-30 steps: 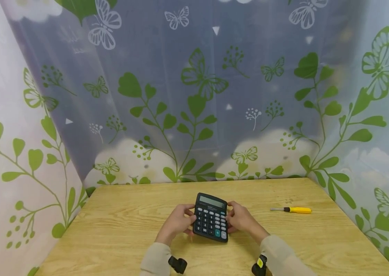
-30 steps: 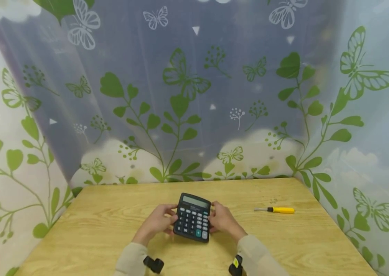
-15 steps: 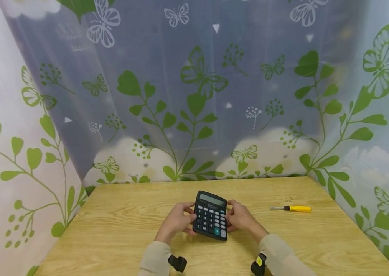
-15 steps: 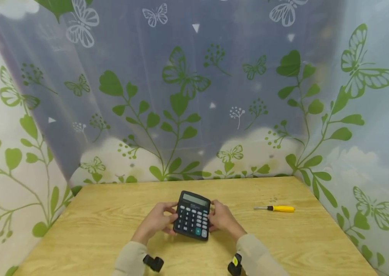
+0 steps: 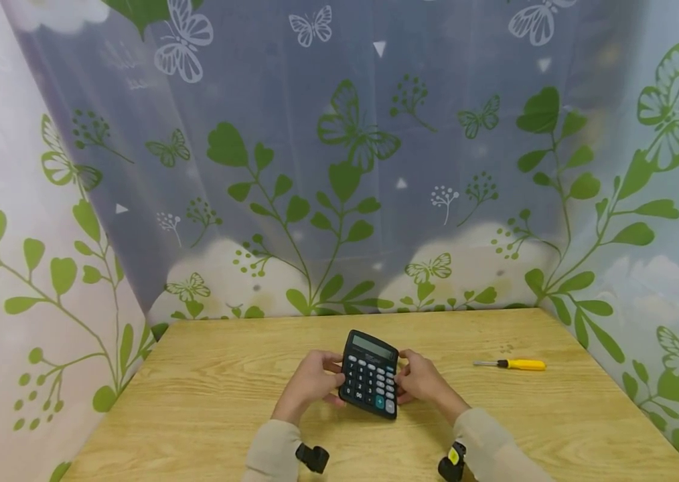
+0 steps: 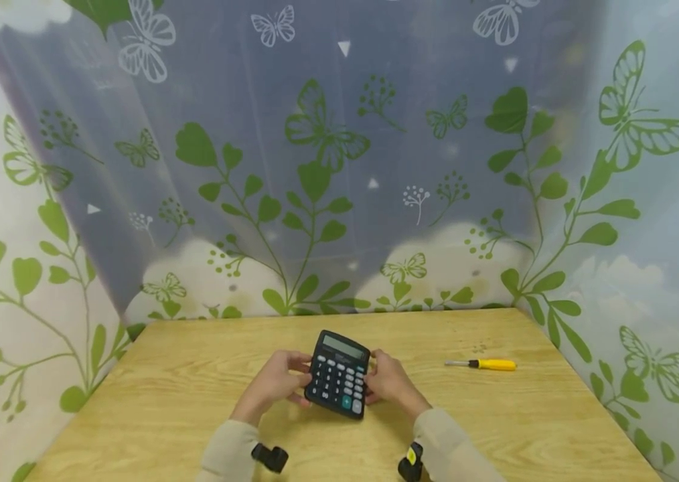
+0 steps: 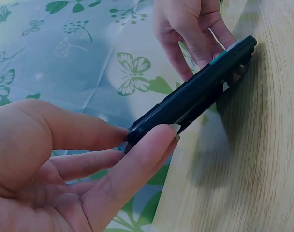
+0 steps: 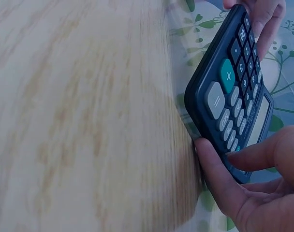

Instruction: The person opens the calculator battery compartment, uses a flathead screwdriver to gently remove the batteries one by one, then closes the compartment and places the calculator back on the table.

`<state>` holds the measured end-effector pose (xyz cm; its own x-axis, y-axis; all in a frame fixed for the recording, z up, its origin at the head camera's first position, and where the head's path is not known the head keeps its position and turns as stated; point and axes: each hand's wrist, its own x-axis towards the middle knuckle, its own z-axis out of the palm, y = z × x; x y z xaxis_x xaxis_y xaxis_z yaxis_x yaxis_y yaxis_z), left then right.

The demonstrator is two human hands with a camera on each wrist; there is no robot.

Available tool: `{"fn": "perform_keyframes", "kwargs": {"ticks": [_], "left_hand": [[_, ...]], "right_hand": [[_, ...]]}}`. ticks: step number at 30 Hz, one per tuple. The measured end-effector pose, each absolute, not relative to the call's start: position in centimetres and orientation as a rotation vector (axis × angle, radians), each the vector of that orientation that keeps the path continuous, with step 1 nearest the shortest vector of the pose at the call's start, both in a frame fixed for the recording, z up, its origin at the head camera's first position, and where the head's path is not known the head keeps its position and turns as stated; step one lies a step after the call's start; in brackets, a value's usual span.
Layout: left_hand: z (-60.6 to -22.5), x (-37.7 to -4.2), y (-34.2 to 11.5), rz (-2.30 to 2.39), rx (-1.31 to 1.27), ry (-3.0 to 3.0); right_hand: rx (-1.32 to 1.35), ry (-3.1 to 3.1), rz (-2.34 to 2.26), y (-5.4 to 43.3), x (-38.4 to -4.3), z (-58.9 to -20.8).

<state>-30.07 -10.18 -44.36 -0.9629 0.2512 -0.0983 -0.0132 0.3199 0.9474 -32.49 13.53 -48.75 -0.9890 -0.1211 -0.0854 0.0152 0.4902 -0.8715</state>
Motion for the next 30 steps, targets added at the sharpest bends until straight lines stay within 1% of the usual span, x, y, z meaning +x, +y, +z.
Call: {"fn": "perform_keyframes", "kwargs": {"ticks": [25,30], "left_hand": [[-43.2,-29.6,-9.5,1.662,0.233,2.502],[-42.9,-29.5,-9.5,1.648,0.252,2.538]], "right_hand": [[-0.095,2.534,-1.542,13.1,-32.9,-49.2],[-0.100,2.534,-1.533,13.1,-33.0,-48.8]]}}
